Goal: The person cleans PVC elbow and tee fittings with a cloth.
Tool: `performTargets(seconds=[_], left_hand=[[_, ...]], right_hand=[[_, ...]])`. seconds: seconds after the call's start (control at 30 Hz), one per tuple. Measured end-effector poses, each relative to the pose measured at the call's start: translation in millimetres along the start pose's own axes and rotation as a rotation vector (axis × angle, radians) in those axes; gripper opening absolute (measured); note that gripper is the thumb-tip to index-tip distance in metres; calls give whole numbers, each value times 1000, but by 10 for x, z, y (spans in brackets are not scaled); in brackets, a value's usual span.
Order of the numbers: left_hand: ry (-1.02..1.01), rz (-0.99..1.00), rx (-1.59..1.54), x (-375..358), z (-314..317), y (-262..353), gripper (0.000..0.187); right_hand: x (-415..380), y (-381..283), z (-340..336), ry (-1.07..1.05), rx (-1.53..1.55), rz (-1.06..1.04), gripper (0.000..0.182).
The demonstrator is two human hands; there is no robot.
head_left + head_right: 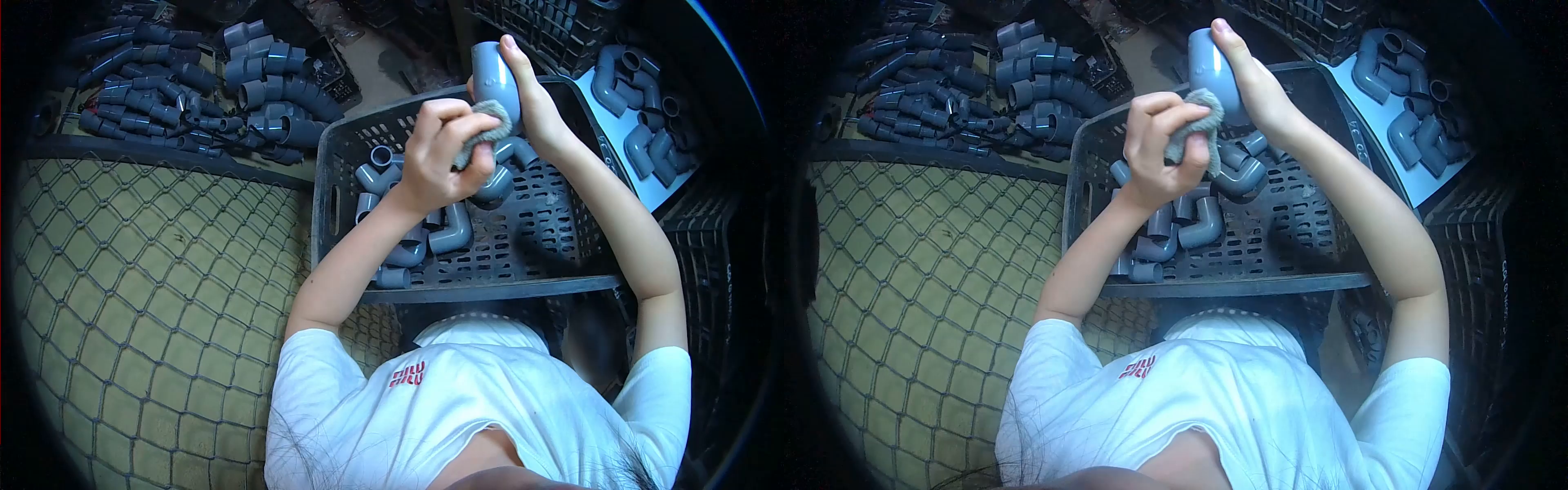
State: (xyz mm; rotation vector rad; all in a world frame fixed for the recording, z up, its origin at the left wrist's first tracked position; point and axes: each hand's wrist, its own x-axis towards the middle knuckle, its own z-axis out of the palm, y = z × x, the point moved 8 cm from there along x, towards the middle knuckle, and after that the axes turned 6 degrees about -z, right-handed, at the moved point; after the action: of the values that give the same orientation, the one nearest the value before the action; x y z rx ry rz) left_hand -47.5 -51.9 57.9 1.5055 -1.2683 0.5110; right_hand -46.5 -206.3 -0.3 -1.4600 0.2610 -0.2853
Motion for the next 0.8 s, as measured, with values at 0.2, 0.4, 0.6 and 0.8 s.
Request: performTargets(seconds=[0.2, 0.4, 0.6, 0.8], left_hand=[[158, -9, 91, 221, -176, -87, 27], [-95, 159, -26, -29, 10, 271, 32], [102, 111, 155, 179, -140, 112, 33], [-59, 224, 87, -79, 15, 223, 38]], right_hand=[[-101, -136, 262, -121, 183, -159, 57], [-67, -25, 219, -271, 503, 73, 62], [-179, 35, 299, -19, 435, 158, 65], [-277, 130, 293, 70, 508, 248, 70]])
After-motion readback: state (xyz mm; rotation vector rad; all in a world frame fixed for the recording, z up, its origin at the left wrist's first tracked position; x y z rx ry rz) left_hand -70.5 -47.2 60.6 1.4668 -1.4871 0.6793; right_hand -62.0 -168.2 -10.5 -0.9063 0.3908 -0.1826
